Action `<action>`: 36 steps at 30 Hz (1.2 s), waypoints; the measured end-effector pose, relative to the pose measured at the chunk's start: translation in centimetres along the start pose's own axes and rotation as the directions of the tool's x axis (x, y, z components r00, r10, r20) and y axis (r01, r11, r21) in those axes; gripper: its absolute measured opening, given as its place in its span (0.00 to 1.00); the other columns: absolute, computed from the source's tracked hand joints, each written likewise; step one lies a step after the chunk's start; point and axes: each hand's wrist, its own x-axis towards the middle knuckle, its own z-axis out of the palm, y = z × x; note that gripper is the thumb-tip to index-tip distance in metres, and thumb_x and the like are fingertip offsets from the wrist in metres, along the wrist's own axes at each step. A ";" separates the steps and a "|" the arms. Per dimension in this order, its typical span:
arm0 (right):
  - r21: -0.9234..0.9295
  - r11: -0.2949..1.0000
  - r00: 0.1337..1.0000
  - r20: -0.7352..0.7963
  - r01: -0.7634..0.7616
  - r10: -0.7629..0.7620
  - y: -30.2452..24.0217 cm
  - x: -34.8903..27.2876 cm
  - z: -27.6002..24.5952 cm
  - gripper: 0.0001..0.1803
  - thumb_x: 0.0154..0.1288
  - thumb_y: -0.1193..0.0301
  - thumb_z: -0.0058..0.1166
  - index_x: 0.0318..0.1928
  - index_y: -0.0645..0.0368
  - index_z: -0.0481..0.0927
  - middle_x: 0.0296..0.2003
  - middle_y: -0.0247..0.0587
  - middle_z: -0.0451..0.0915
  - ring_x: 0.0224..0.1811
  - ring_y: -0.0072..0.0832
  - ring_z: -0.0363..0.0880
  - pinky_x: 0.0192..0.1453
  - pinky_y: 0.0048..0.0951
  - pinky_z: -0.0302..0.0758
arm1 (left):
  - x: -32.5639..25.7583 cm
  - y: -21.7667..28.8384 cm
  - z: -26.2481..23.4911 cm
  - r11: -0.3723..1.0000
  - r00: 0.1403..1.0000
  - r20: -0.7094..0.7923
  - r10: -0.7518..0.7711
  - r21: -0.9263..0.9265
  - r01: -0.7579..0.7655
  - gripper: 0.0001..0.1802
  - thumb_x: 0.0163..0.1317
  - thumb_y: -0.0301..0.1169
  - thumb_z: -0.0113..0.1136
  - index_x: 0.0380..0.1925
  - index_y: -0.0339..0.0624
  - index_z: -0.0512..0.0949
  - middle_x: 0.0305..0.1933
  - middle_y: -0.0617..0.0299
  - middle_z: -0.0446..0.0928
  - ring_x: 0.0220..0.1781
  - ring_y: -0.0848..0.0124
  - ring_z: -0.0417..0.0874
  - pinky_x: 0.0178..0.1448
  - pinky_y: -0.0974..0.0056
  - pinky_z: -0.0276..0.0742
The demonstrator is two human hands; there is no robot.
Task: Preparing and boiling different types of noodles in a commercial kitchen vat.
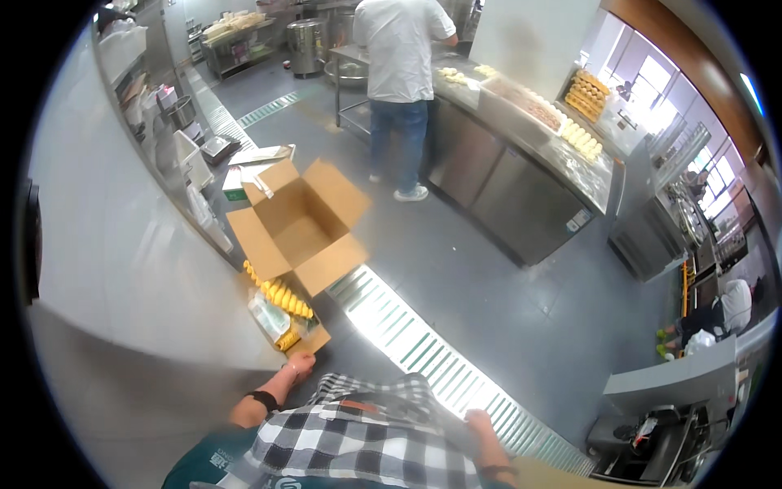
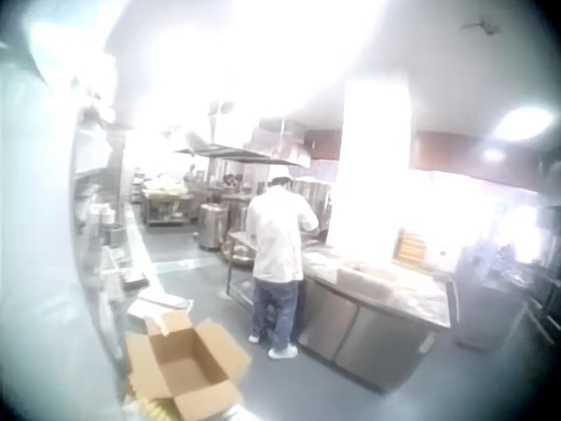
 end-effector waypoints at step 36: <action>-0.578 0.418 0.693 0.692 0.700 -0.204 -75.5 59.1 -6.0 0.17 0.55 0.62 0.49 0.41 0.61 0.74 0.33 0.45 0.78 0.36 0.34 0.77 0.42 0.29 0.71 | 49.4 38.7 -11.4 0.655 0.861 -0.193 -0.470 -0.730 0.194 0.08 0.53 0.33 0.49 0.31 0.42 0.73 0.17 0.63 0.69 0.15 0.73 0.69 0.15 0.67 0.62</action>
